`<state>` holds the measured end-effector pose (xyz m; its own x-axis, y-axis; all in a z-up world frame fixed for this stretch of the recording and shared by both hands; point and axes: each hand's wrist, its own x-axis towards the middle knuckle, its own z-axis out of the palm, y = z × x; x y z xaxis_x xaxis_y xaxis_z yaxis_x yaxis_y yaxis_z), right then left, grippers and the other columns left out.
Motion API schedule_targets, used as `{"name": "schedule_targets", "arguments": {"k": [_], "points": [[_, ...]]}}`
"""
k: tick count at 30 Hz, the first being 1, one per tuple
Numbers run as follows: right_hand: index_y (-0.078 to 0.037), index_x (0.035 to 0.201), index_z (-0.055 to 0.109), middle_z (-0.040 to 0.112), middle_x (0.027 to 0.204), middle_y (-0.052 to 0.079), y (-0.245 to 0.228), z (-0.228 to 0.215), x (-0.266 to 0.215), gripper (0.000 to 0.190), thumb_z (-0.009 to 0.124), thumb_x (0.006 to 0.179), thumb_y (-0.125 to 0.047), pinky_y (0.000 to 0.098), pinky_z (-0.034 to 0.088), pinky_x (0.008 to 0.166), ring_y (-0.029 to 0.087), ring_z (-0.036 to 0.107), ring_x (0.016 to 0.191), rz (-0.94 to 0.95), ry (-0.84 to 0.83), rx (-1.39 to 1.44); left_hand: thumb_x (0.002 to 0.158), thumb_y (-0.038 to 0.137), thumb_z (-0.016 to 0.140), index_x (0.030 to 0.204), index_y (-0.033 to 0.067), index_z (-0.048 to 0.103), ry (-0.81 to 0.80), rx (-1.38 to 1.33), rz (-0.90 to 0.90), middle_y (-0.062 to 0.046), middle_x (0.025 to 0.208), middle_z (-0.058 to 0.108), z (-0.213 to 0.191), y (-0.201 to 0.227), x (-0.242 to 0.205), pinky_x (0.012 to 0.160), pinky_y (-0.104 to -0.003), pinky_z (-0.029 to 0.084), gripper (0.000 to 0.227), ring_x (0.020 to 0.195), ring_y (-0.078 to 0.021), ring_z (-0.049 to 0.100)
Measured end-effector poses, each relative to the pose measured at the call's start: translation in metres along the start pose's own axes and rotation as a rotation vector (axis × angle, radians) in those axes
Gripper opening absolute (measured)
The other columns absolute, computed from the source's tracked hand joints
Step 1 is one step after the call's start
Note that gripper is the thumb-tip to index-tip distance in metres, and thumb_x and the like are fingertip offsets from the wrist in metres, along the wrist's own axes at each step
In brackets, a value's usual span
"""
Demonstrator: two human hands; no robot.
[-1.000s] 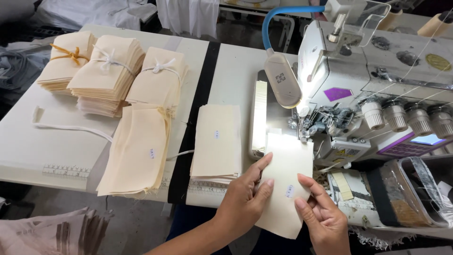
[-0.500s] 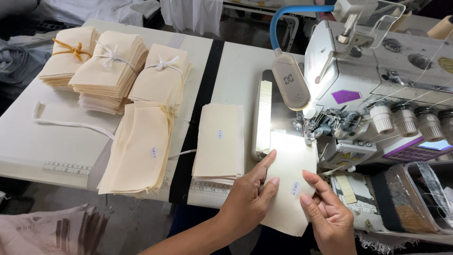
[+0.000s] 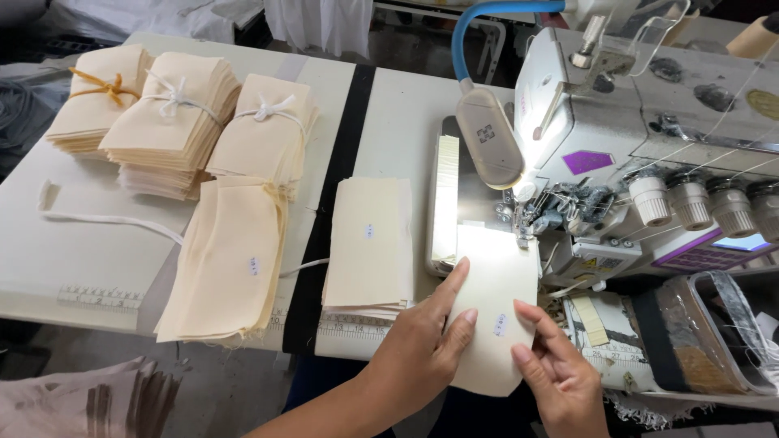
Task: Picking up, aligning, and stacking fabric pieces on a sewing machine workstation
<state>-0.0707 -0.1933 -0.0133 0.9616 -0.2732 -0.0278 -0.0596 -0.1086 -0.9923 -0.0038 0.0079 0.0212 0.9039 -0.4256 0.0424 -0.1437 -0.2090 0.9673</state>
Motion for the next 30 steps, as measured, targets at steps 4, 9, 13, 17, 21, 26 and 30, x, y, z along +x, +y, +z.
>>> {"name": "schedule_targets", "arguments": {"k": [4,9,13,17,21,26,30], "points": [[-0.008,0.136,0.072,0.083,0.099,0.009,0.011,-0.003,-0.012,0.05,0.072,0.086,-0.009,0.0236,0.056,0.085,0.011,0.069,0.09,-0.002,0.079,-0.14,0.103,0.032,0.054,0.149,0.0075,0.044,0.197,0.581,0.329,-0.018,0.14,0.051,0.005,-0.006,-0.004,0.084,-0.05,0.051,0.053,0.123,-0.0383,0.056],[-0.011,0.134,0.074,0.036,0.053,-0.006,0.015,-0.005,-0.012,0.046,0.073,0.088,-0.016,0.0158,0.034,0.056,0.006,0.031,0.05,-0.086,0.051,-0.244,0.109,0.024,0.056,0.143,0.0018,0.052,0.267,0.865,0.654,-0.018,0.16,0.038,0.001,-0.007,0.01,0.121,-0.049,0.031,0.04,0.15,-0.0333,0.04],[-0.003,0.135,0.072,0.072,0.085,0.004,0.027,-0.006,-0.009,0.047,0.072,0.088,-0.007,0.0156,0.044,0.07,0.006,0.055,0.067,-0.081,0.029,-0.117,0.111,0.033,0.045,0.144,0.0034,0.057,0.318,1.161,0.726,-0.014,0.147,0.059,-0.001,-0.009,0.02,0.113,-0.047,0.039,0.046,0.141,-0.0263,0.052],[0.002,0.135,0.071,0.078,0.097,0.01,0.026,-0.005,-0.007,0.047,0.07,0.088,-0.003,0.0191,0.05,0.084,0.009,0.065,0.081,-0.068,0.018,-0.045,0.111,0.03,0.047,0.142,0.0004,0.057,0.332,1.189,0.757,-0.016,0.144,0.061,-0.001,-0.006,0.02,0.115,-0.044,0.038,0.045,0.139,-0.0291,0.054],[-0.002,0.136,0.071,0.061,0.06,-0.003,0.026,-0.005,-0.01,0.047,0.071,0.089,-0.008,0.0165,0.048,0.074,0.003,0.054,0.065,-0.116,0.009,-0.086,0.11,0.028,0.049,0.139,-0.0008,0.058,0.337,1.086,0.761,-0.017,0.142,0.062,-0.001,-0.008,0.022,0.115,-0.045,0.038,0.042,0.139,-0.0298,0.055],[0.002,0.13,0.073,0.078,0.127,0.01,0.022,-0.001,-0.012,0.047,0.072,0.083,-0.003,0.0236,0.055,0.096,0.012,0.071,0.104,-0.036,0.099,-0.065,0.11,0.026,0.048,0.138,-0.0012,0.059,0.324,1.112,0.787,-0.017,0.143,0.06,-0.005,-0.008,0.022,0.115,-0.047,0.038,0.041,0.139,-0.0304,0.054],[0.001,0.129,0.075,0.08,0.118,0.008,0.024,0.004,-0.014,0.045,0.073,0.084,-0.006,0.0185,0.052,0.091,0.008,0.07,0.096,-0.065,0.126,-0.096,0.11,0.025,0.049,0.146,-0.0035,0.052,0.216,1.156,0.828,-0.022,0.151,0.053,-0.008,-0.013,0.018,0.12,-0.049,0.034,0.046,0.145,-0.0344,0.048]]}}
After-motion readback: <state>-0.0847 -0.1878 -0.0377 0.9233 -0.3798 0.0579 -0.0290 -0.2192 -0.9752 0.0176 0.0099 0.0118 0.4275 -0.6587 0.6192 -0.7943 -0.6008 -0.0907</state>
